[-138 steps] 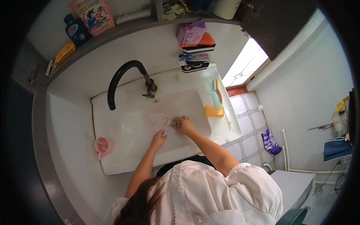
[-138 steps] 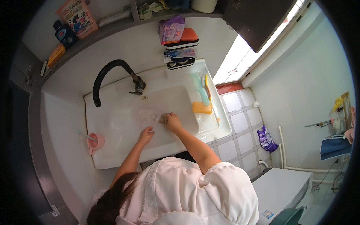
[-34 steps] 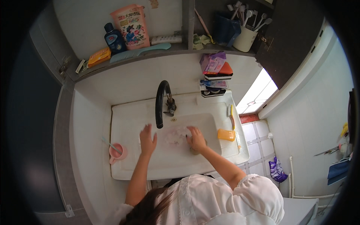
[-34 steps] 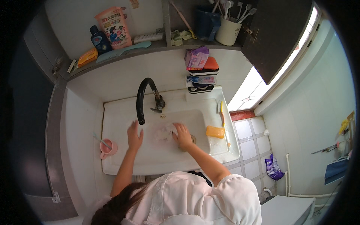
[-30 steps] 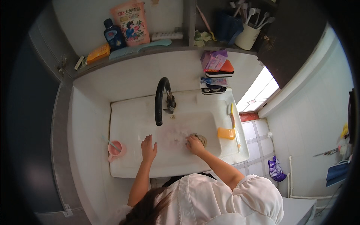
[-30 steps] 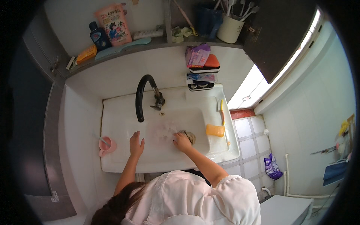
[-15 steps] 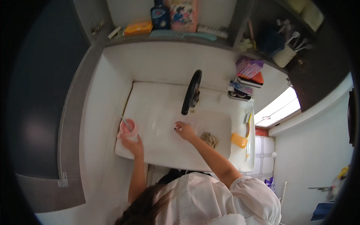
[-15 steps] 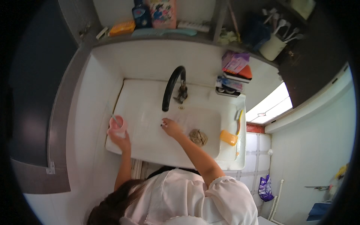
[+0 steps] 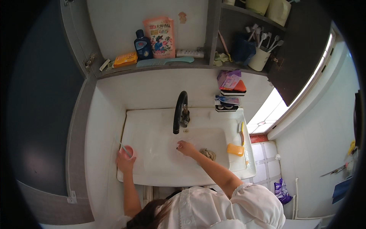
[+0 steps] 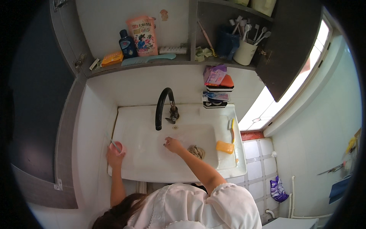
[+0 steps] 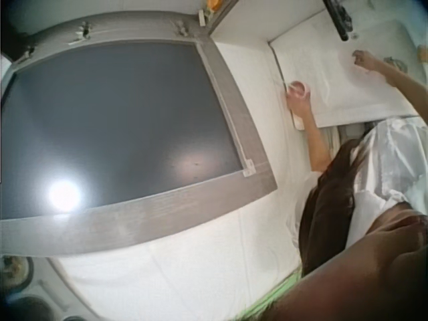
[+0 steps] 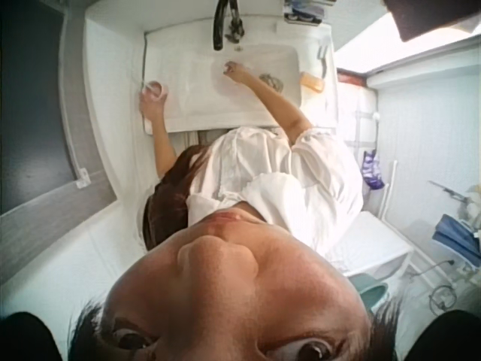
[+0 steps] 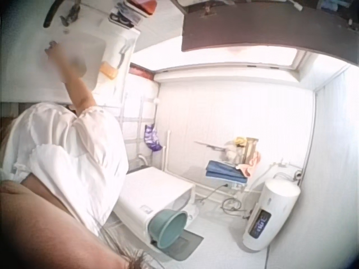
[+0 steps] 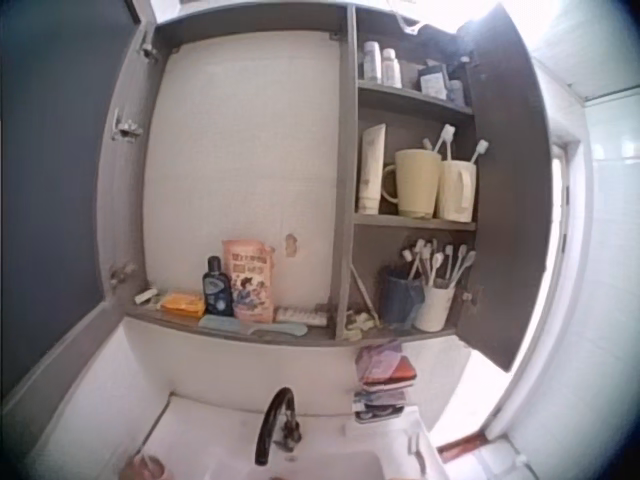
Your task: The person wipes the cabinet door, sink surface, and faucet with a cloth, washes their hands, and organizes items on the counter and in the cabinet.
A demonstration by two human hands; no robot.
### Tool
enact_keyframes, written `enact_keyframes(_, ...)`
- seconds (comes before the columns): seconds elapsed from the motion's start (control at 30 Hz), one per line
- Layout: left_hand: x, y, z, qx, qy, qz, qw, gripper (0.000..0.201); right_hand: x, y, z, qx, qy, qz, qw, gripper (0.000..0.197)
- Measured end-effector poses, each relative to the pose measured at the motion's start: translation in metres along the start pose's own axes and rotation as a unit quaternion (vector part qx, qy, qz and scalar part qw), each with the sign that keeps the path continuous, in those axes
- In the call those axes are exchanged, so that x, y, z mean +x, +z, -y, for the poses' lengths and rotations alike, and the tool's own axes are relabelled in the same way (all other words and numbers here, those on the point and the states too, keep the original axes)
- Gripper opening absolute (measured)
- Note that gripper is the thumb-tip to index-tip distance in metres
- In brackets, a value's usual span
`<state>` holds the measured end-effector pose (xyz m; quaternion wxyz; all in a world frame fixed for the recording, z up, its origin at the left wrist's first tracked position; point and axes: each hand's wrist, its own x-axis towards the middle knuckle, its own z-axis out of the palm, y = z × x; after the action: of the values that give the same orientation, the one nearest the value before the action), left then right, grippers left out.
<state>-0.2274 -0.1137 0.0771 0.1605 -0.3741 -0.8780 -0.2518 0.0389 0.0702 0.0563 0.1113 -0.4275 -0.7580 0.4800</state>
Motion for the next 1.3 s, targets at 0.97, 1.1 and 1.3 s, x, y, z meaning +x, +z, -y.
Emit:
enact_keyframes(0.97, -0.048, -0.025, -0.144, -0.201, 0.142, 0.208, 0.947, 0.075, -0.006, -0.009, 0.017, 0.336, -0.087, 0.035, 0.937, 0.040)
enact_keyframes(1.1, -0.041, -0.019, -0.164, -0.217, 0.165, 0.191, 0.943, 0.075, 0.064, -0.024, -0.066, 0.177, -0.116, -0.044, 0.976, 0.036)
enact_keyframes(1.3, -0.043, -0.021, -0.113, -0.186, 0.100, 0.141, 0.967, 0.072, 0.075, -0.028, -0.004, 0.279, -0.017, -0.056, 0.958, 0.046)
